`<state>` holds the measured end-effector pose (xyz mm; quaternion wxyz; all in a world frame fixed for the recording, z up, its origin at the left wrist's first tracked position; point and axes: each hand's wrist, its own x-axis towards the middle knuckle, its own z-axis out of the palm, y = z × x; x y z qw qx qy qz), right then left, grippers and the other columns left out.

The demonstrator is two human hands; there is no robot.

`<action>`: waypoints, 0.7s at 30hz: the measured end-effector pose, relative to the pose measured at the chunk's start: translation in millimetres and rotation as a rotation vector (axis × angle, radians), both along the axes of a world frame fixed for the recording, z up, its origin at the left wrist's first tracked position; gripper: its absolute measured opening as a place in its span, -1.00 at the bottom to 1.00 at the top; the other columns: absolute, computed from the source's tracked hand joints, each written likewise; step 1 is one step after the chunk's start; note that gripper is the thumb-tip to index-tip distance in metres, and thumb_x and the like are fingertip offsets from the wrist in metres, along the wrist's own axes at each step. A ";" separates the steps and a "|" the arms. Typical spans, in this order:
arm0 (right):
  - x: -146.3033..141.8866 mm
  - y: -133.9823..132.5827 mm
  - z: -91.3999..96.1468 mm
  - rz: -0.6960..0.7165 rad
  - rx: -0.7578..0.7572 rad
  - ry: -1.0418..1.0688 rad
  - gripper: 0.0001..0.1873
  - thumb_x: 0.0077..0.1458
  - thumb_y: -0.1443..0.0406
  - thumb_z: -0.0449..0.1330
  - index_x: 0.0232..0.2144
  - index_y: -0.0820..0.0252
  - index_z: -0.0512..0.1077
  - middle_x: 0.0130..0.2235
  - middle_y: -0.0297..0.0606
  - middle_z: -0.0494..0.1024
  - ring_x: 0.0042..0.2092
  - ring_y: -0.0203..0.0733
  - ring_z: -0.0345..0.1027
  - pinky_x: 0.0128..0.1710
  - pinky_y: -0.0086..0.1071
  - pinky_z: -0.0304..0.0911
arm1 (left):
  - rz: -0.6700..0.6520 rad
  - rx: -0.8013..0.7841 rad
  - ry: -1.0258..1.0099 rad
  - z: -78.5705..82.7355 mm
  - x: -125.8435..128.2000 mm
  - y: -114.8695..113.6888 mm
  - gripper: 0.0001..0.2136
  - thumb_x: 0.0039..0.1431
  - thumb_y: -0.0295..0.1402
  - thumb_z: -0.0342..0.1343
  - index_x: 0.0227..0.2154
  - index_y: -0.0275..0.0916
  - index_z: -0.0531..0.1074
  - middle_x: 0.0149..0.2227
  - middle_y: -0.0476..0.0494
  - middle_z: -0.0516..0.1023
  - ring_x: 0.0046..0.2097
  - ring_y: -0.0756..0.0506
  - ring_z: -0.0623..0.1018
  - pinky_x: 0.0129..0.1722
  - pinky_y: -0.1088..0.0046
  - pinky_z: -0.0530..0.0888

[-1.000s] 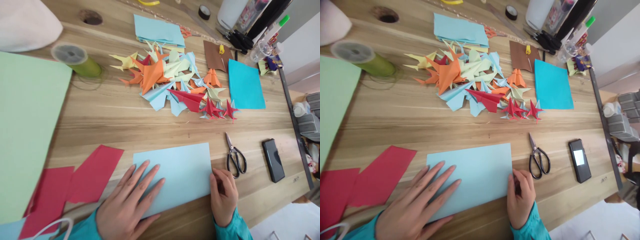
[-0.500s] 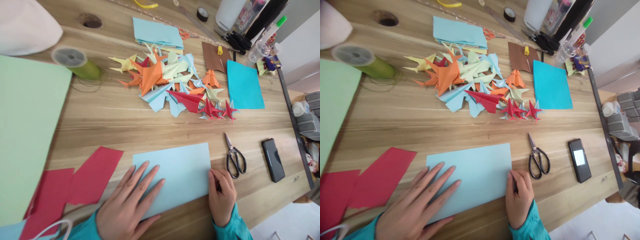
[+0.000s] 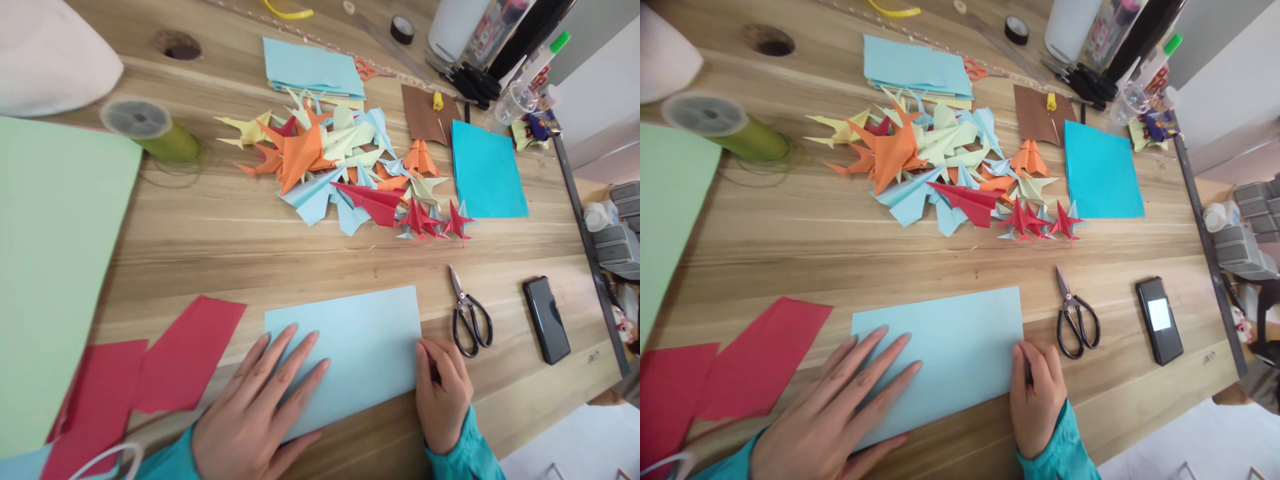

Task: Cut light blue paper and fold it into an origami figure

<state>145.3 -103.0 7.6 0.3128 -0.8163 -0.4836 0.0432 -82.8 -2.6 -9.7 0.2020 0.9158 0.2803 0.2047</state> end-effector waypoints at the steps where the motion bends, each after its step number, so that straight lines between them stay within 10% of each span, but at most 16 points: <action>1: -0.1 -0.5 -0.5 0.004 0.001 -0.005 -0.90 0.16 0.36 0.14 -0.29 0.18 0.47 -0.32 -0.19 0.51 -0.29 -0.23 0.43 -0.31 -0.37 0.40 | -0.001 0.004 -0.003 -0.2 -0.1 0.1 -0.51 0.05 -0.04 0.12 -0.01 -0.21 0.42 0.14 -0.33 0.36 0.23 -0.42 0.21 0.21 -0.02 0.11; 21: -3.3 -15.6 -7.2 -0.141 -0.065 -0.091 -0.79 0.17 0.24 0.13 -0.22 0.24 0.47 -0.39 -0.21 0.59 -0.45 -0.27 0.45 -0.41 -0.46 0.33 | -0.006 0.035 0.037 0.7 -0.4 0.6 -0.52 0.06 -0.03 0.09 -0.02 -0.20 0.44 0.14 -0.31 0.36 0.23 -0.41 0.21 0.20 -0.03 0.13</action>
